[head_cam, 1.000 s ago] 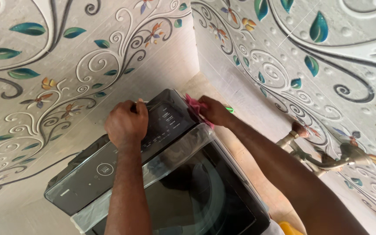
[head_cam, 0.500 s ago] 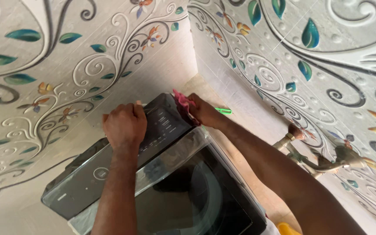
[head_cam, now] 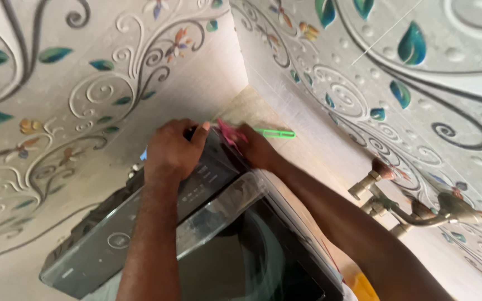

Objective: The person peels the protective plastic film from a washing machine and wipes down its top surfaces, control panel, and edges with a cloth.

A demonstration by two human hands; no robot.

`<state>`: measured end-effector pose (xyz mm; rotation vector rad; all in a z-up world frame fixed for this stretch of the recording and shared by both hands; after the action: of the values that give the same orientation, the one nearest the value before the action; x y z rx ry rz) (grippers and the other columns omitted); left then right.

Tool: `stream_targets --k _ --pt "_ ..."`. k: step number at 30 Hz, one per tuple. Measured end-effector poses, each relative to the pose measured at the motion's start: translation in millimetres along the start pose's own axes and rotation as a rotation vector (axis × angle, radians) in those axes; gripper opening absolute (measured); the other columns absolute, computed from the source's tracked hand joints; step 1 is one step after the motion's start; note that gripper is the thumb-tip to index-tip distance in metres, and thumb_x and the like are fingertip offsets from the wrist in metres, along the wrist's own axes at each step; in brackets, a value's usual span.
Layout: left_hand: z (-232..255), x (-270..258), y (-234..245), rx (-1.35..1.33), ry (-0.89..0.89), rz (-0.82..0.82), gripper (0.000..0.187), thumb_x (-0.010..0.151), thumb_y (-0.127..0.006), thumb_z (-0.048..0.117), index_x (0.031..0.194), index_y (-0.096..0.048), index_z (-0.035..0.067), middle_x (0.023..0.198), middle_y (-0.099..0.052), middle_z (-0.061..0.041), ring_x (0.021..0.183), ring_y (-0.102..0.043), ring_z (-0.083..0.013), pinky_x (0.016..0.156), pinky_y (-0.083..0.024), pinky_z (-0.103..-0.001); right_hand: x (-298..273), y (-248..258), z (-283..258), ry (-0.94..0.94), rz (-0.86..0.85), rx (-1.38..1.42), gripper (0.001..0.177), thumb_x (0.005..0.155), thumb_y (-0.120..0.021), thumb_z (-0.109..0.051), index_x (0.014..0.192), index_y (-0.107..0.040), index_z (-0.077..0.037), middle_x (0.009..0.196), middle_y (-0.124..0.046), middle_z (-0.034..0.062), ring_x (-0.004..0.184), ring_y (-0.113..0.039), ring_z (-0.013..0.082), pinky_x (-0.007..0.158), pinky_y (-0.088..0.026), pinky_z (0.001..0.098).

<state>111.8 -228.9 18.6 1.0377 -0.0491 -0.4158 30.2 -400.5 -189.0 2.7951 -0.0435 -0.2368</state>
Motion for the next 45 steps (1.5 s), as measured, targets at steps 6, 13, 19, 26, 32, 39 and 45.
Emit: stream_targets --k 6,13,19,26,32,39,45 --pt "-1 -1 3 0.001 0.051 0.011 0.036 0.09 -0.07 0.043 0.098 -0.078 0.009 0.099 -0.074 -0.015 0.092 -0.069 -0.0378 0.083 -0.054 -0.048 45 -6 -36 -0.175 -0.134 0.195 0.022 0.106 -0.051 -0.025 0.122 -0.06 -0.014 0.075 -0.061 0.0052 0.053 -0.057 0.0147 0.049 -0.047 0.0328" --pt "5 -6 7 0.052 0.083 0.057 0.034 0.091 -0.071 0.042 0.091 -0.078 0.008 0.096 -0.074 -0.015 0.089 -0.069 -0.0385 0.081 -0.055 -0.049 -1 5 22 -0.086 -0.087 0.111 0.022 0.102 -0.061 -0.024 0.121 -0.06 -0.013 0.088 -0.066 0.0062 0.071 -0.062 0.0158 0.061 -0.05 0.0326" --pt "8 -9 7 0.092 0.024 0.158 0.031 0.09 -0.071 0.039 0.088 -0.078 0.009 0.094 -0.074 -0.014 0.087 -0.069 -0.0389 0.079 -0.055 -0.05 -24 20 54 -0.074 -0.296 0.002 0.021 0.095 -0.065 -0.02 0.114 -0.064 -0.01 0.099 -0.071 0.0096 0.092 -0.067 0.0201 0.082 -0.054 0.037" --pt "7 -9 7 0.119 0.017 0.183 0.03 0.089 -0.072 0.039 0.085 -0.078 0.01 0.09 -0.074 -0.014 0.084 -0.069 -0.0388 0.075 -0.055 -0.05 32 -2 26 -0.077 -0.054 0.058 0.022 0.098 -0.068 -0.026 0.113 -0.066 -0.009 0.094 -0.072 0.0072 0.086 -0.067 0.0142 0.078 -0.055 0.0323" --pt "5 -11 8 0.122 0.023 0.203 0.029 0.089 -0.074 0.037 0.085 -0.077 0.009 0.088 -0.074 -0.014 0.081 -0.07 -0.0384 0.073 -0.056 -0.048 50 -7 19 -0.014 -0.081 0.206 0.024 0.097 -0.065 -0.028 0.113 -0.068 -0.009 0.094 -0.073 0.0066 0.086 -0.067 0.0141 0.078 -0.055 0.0321" --pt "5 -9 6 0.139 0.039 0.186 0.028 0.089 -0.074 0.037 0.082 -0.077 0.01 0.086 -0.074 -0.011 0.077 -0.07 -0.037 0.07 -0.056 -0.048 -40 5 50 -0.051 -0.145 0.127 0.027 0.11 -0.052 -0.035 0.117 -0.058 -0.009 0.096 -0.063 0.0063 0.088 -0.06 0.0172 0.077 -0.053 0.0359" --pt "6 -9 7 0.154 0.037 0.196 0.028 0.089 -0.075 0.037 0.082 -0.076 0.01 0.086 -0.074 -0.012 0.078 -0.07 -0.0368 0.069 -0.056 -0.048 -62 0 77 -0.595 -0.249 0.082 0.028 0.103 -0.047 -0.031 0.127 -0.052 -0.017 0.085 -0.064 0.012 0.069 -0.063 0.0279 0.063 -0.051 0.0486"
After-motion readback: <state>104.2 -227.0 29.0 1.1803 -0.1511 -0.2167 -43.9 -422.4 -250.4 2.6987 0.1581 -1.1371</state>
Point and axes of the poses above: each hand's wrist, its own x-axis towards the middle knuckle, its own y-axis out of the back of the hand, z = x × y, the point moved 5 cm from there along x, towards the middle knuckle
